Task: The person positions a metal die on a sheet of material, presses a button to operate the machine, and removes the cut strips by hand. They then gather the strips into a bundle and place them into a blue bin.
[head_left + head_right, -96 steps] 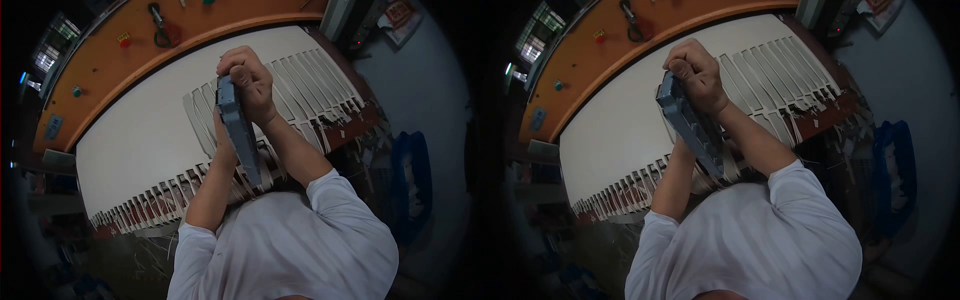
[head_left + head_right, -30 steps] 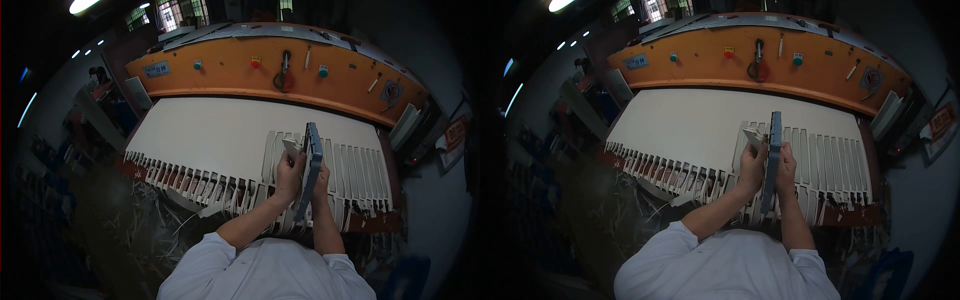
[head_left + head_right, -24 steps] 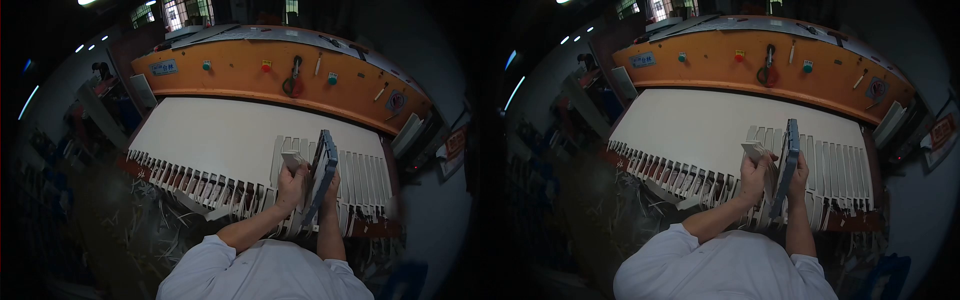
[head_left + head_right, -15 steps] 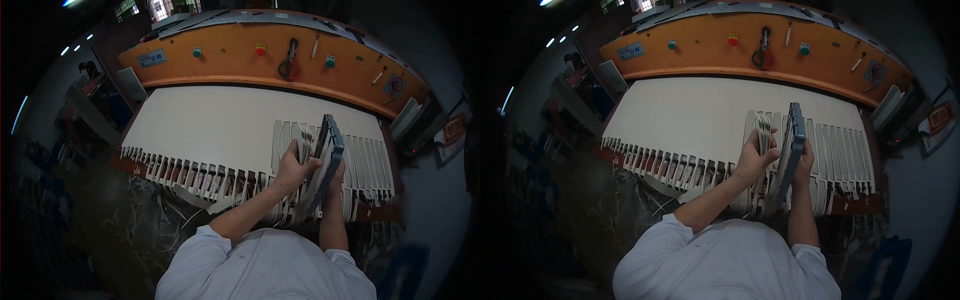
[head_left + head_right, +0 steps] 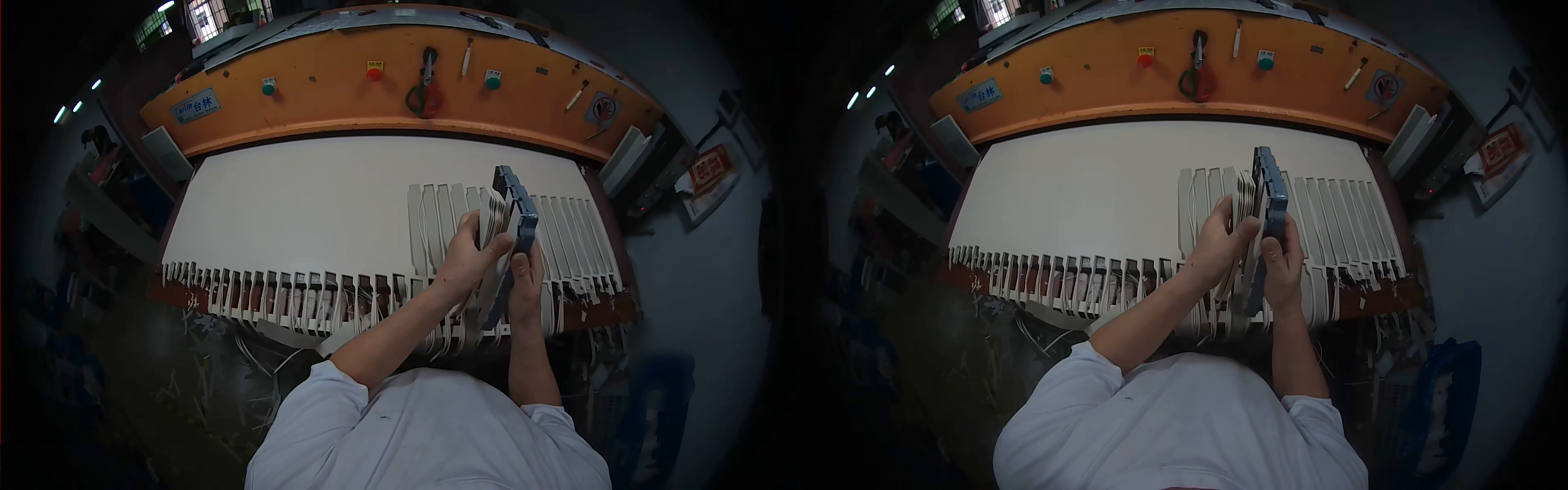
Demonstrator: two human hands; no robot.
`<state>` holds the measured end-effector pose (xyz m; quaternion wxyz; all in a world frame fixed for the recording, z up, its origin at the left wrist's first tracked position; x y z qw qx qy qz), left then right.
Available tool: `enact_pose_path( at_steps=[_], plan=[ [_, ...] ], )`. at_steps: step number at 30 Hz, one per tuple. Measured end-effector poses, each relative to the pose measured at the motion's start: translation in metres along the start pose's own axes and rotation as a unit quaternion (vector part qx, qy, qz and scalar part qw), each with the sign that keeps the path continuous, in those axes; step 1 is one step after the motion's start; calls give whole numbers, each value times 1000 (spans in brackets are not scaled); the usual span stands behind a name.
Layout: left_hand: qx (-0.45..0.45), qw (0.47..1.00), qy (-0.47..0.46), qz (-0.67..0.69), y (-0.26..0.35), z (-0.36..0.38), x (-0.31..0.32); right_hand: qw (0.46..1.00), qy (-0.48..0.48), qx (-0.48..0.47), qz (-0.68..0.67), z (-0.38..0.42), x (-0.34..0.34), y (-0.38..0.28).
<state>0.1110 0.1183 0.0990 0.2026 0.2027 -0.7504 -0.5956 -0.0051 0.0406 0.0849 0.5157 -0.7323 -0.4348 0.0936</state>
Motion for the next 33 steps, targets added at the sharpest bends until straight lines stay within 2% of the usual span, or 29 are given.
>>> enact_pose_path(
  at_steps=[2,3,5,9,11,17,20,24,26,27,30,32,33],
  plan=[
    [23,999,20,44,-15,-5,2,1000,11,22,12,3,6,-5],
    [36,999,24,11,-11,-6,0,1000,8,24,-3,1,6,-3],
    [-13,999,23,30,-8,-7,0,999,8,36,-34,-1,3,4],
    [-21,996,3,82,-14,-8,2,998,3,59,-10,1,0,3],
    [-33,993,5,109,-13,-5,6,999,3,37,-17,0,4,1],
    [-27,990,58,129,-11,0,11,999,-5,33,-25,2,-1,13],
    [55,982,110,145,-5,4,12,1000,6,19,-21,-1,6,6],
    [112,980,150,62,-8,27,-14,999,36,16,-4,-1,9,4],
    [213,967,116,75,11,44,-38,999,44,27,-3,-6,-1,3],
    [269,954,132,25,23,47,-50,998,44,41,-17,-8,-3,-1],
    [185,972,129,69,34,38,-63,999,35,34,0,-10,-4,-2],
    [75,985,106,110,20,27,-66,999,30,9,35,-10,-3,0],
    [93,980,131,119,3,17,-63,997,59,-20,51,-10,5,-5]
  ],
)
Point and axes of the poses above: each hand's wrist, its own z-axis away from the middle knuckle, its own x-axis out of the palm, y = z × x, the point moved 2 cm from there along -z, towards the middle knuckle, and after that the axes turned 9 degrees about -z, right-handed, at the moved point
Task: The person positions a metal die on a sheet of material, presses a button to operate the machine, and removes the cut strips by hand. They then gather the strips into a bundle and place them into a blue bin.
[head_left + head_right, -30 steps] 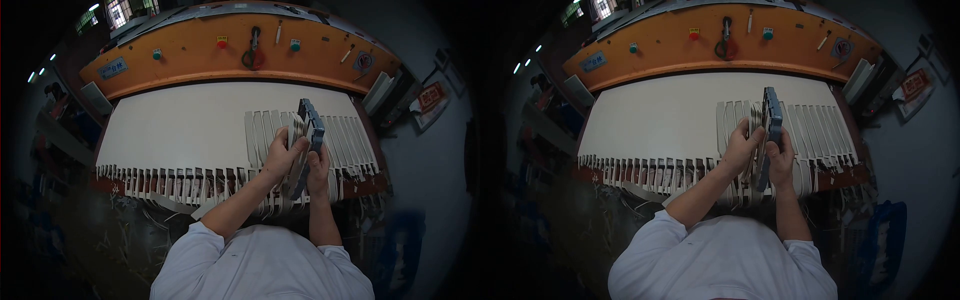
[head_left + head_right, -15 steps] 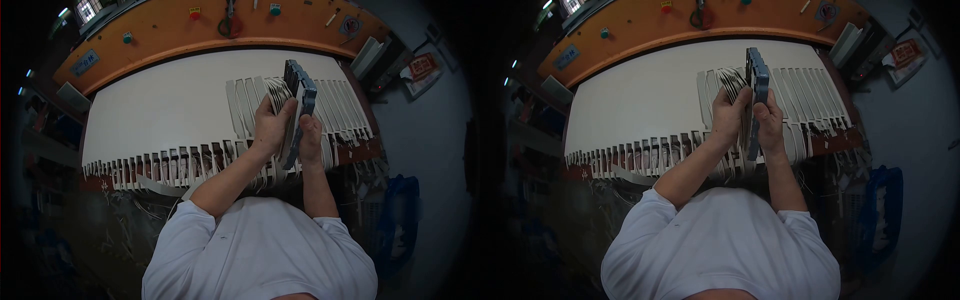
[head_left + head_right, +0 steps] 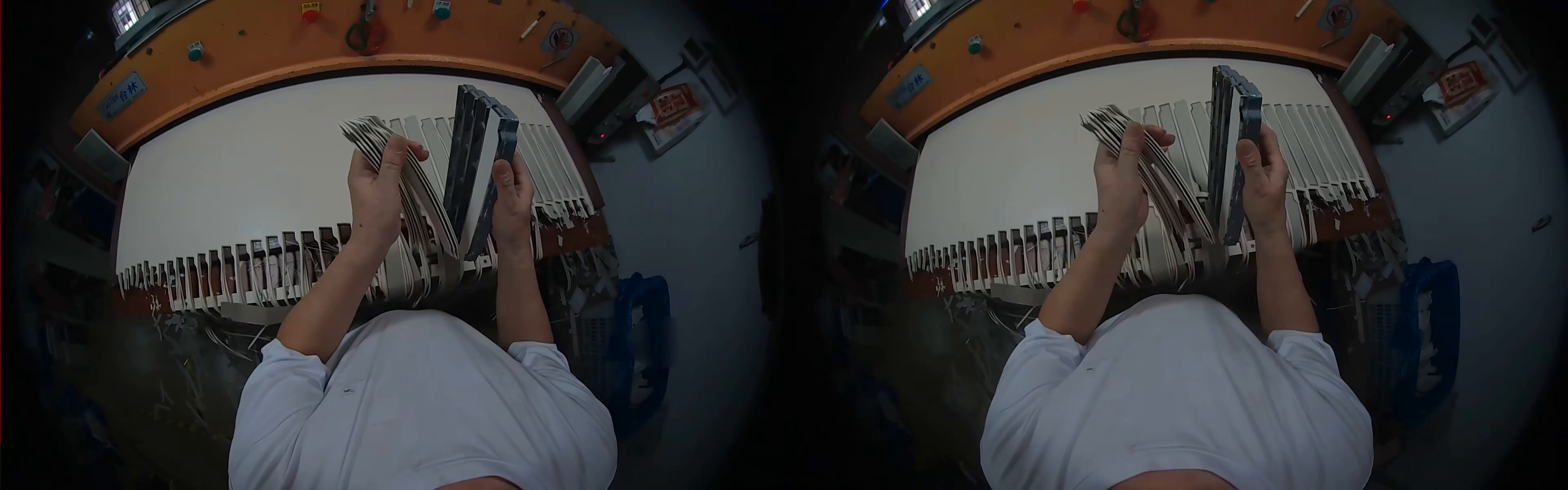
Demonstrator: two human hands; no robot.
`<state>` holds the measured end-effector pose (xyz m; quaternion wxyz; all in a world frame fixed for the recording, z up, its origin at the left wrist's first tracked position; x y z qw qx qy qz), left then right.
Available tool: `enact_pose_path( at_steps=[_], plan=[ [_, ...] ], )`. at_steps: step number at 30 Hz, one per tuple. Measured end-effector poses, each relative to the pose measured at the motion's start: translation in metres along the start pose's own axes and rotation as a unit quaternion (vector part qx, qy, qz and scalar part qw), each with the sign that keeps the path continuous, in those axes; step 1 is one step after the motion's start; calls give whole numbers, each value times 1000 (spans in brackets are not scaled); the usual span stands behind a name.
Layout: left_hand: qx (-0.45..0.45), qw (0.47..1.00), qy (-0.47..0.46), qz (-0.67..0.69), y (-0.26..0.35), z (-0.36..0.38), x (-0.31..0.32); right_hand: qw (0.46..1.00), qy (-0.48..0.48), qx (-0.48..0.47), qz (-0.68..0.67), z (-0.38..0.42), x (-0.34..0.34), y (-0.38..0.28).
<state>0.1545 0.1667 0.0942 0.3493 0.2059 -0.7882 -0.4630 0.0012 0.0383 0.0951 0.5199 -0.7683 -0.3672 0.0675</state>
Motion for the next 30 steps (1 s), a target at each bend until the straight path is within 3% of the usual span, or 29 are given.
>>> enact_pose_path(
  at_steps=[3,6,10,13,17,21,24,27,28,30],
  plan=[
    [-133,985,-2,112,-10,1,15,997,56,-45,28,6,17,-9],
    [-152,985,-27,78,-13,-5,29,999,43,-15,18,6,10,-7],
    [-102,988,-104,45,-4,-5,54,999,53,-4,-10,7,14,-9],
    [-153,974,-159,-47,4,-3,62,999,32,-2,-6,12,6,-5],
    [-125,986,-103,46,10,8,67,998,29,-39,-45,15,14,-3],
    [-96,993,-73,6,13,13,68,998,55,-25,-11,21,17,-2],
    [-54,997,-48,-12,20,23,61,988,38,-110,98,19,19,-3],
    [-6,999,-11,-40,25,29,38,961,54,-140,234,4,31,-19],
    [13,999,3,-30,30,29,24,964,79,-134,217,-4,34,-23],
    [103,993,58,7,54,16,-8,948,62,-136,280,-22,31,-27]
  ],
)
Point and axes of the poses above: each hand's wrist, its own z-axis away from the middle knuckle, its own x-axis out of the palm, y = z × x, the point moved 2 cm from there along -z, towards the middle knuckle, and after that the axes turned 9 degrees about -z, right-handed, at the moved point
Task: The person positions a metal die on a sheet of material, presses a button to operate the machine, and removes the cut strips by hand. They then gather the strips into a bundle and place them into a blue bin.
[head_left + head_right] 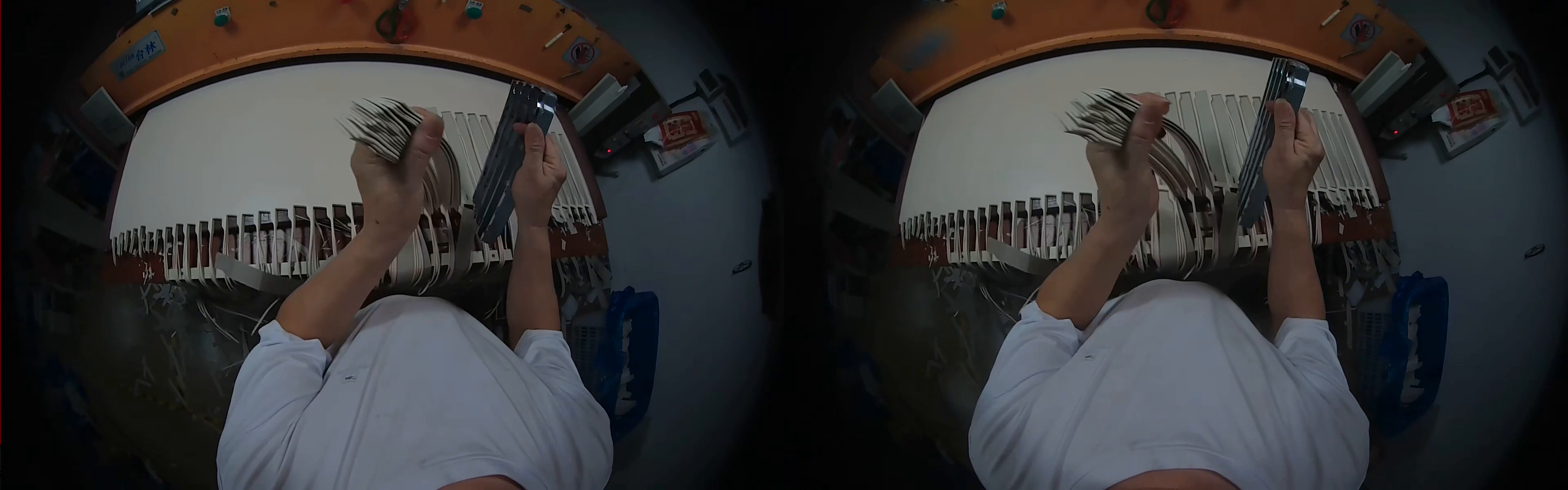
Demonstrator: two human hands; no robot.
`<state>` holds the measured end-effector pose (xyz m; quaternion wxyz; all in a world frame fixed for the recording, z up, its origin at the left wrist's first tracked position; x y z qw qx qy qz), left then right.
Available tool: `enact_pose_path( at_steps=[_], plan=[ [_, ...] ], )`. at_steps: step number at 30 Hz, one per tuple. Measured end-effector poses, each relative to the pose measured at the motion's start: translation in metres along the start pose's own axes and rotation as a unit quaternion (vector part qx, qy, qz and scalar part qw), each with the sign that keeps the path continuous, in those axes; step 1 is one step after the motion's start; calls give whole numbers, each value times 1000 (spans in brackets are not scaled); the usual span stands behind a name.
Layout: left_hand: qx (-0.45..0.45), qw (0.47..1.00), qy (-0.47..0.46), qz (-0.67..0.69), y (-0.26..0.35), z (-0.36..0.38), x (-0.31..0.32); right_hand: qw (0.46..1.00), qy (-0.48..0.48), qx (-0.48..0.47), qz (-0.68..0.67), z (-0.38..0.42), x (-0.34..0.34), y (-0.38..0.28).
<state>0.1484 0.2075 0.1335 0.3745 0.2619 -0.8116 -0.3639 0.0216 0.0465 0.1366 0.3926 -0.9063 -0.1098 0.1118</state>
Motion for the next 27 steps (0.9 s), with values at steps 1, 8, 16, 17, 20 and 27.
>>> enact_pose_path(
  at_steps=[1,8,16,17,20,27],
  plan=[
    [17,999,40,28,9,-11,-14,999,-17,-6,30,-9,-1,3],
    [-214,944,146,203,-22,-12,-70,881,-266,-154,361,-4,28,94],
    [-309,915,121,230,-70,22,-68,933,-303,100,167,57,44,84],
    [-317,911,121,234,-75,24,-62,916,-325,235,27,64,38,75],
    [-326,908,89,247,-84,36,-39,827,-387,333,-234,102,21,44],
    [-327,910,-109,230,-103,83,34,840,-358,389,-122,130,-74,15]
  ],
)
Point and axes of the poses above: each hand's wrist, its own z-axis away from the middle knuckle, its own x-axis out of the palm, y = z × x, the point moved 2 cm from there along -z, towards the middle knuckle, and after that the axes turned 9 degrees about -z, right-handed, at the moved point
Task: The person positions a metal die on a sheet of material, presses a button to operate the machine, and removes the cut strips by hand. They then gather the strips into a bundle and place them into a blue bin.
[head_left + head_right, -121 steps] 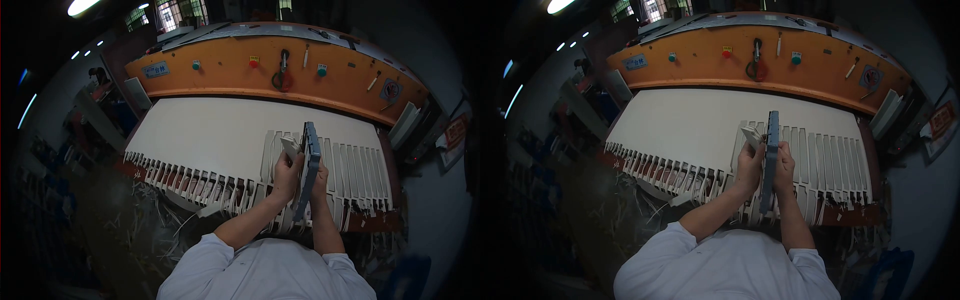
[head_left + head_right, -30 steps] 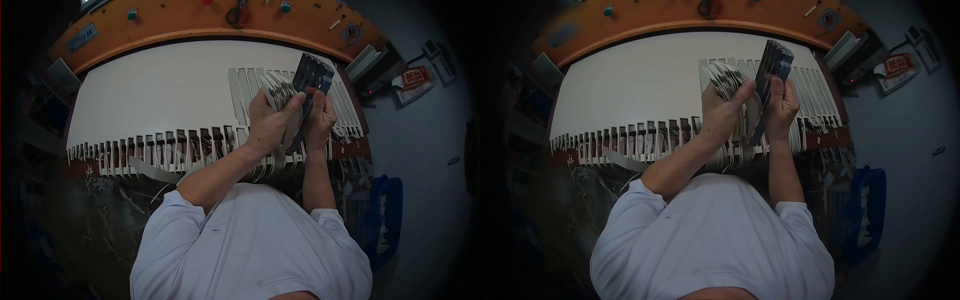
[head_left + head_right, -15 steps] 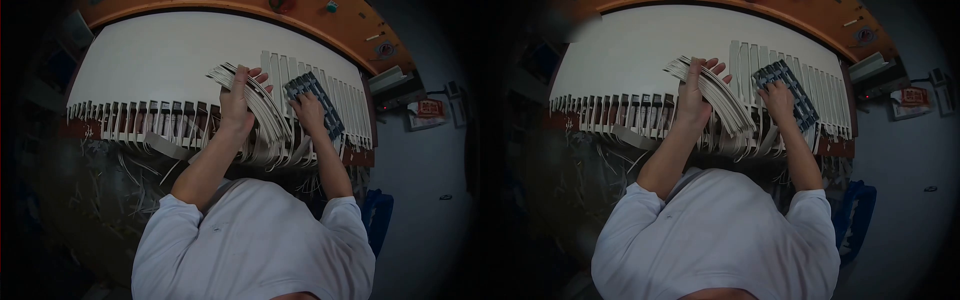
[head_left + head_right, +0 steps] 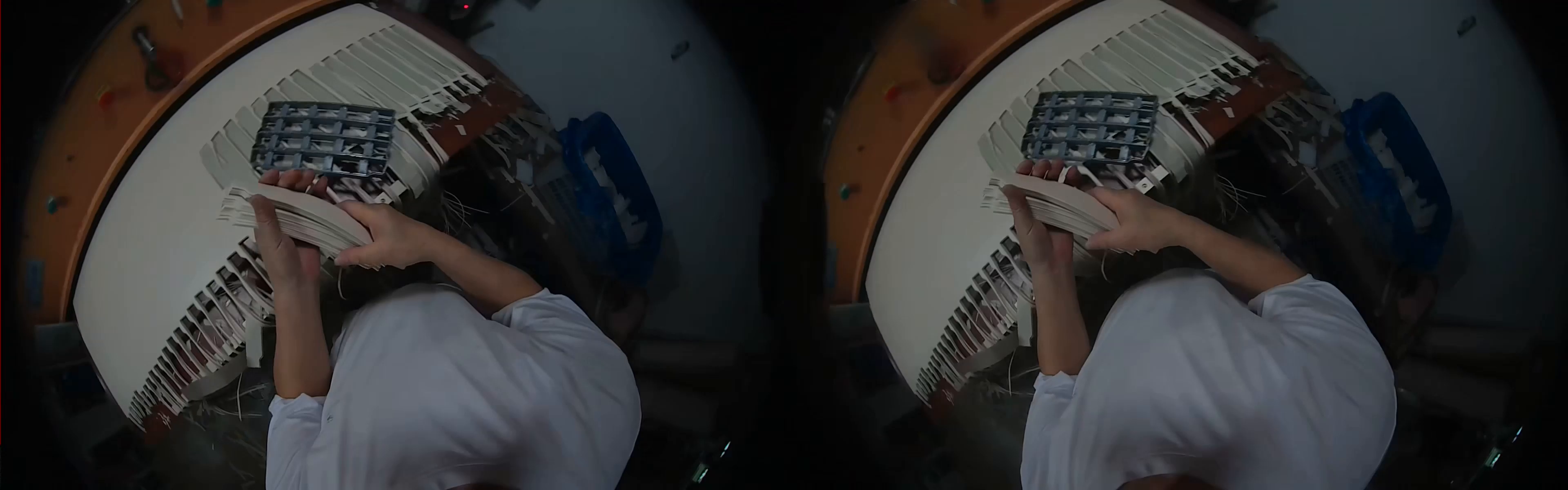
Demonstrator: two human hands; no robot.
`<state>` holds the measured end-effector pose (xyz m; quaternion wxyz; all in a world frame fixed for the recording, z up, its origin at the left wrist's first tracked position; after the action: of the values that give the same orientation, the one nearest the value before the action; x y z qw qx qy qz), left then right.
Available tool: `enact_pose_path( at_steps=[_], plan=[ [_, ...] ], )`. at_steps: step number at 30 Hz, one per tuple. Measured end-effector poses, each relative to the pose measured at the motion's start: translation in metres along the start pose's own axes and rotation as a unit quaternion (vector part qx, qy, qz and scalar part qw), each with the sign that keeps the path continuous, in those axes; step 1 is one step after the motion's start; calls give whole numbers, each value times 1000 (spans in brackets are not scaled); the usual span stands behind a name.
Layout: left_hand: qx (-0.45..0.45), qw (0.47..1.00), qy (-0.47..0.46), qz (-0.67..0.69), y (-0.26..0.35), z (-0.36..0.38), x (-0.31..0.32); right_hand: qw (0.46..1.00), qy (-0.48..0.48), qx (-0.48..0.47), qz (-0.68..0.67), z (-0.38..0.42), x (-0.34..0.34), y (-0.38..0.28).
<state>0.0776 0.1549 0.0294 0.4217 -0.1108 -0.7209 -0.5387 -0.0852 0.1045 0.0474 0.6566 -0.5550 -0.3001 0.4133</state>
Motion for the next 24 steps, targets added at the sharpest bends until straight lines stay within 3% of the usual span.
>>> enact_pose_path(
  at_steps=[1,2,7,10,11,13,14,16,18,21,22,24],
  plan=[
    [-6,997,-44,-56,-10,2,16,999,15,-8,-34,16,-11,2],
    [-2,990,-85,-112,-20,3,31,995,59,-84,-14,30,-25,11],
    [-35,964,-116,-238,-106,-7,55,953,280,-92,-70,134,-126,30],
    [-29,951,-108,-288,-132,-7,83,854,474,-203,-69,211,-196,45],
    [-30,951,-107,-288,-140,-10,83,830,507,-191,-133,238,-221,54],
    [-18,954,-107,-280,-151,-12,90,747,632,-207,-21,288,-281,61],
    [-19,952,-95,-289,-154,-11,93,706,683,-188,-10,313,-308,56],
    [-2,950,-83,-302,-158,-10,93,679,717,-116,108,365,-394,78],
    [15,939,-70,-337,-155,-4,89,628,767,52,119,402,-465,98],
    [53,900,-30,-433,-140,10,80,405,826,229,319,416,-512,144],
    [87,897,-36,-431,-137,15,71,451,839,149,264,408,-509,151],
    [75,814,-10,-577,-123,34,60,494,819,71,284,364,-492,172]
  ],
)
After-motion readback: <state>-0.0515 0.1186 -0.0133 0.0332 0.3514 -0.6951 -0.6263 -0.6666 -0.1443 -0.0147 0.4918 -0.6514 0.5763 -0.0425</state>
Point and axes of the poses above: each hand's wrist, its own z-axis away from the middle knuckle, its own x-axis out of the palm, y = z × x, the point moved 2 cm from there along -z, towards the middle knuckle, and after that the axes turned 9 degrees about -z, right-handed, at the moved point
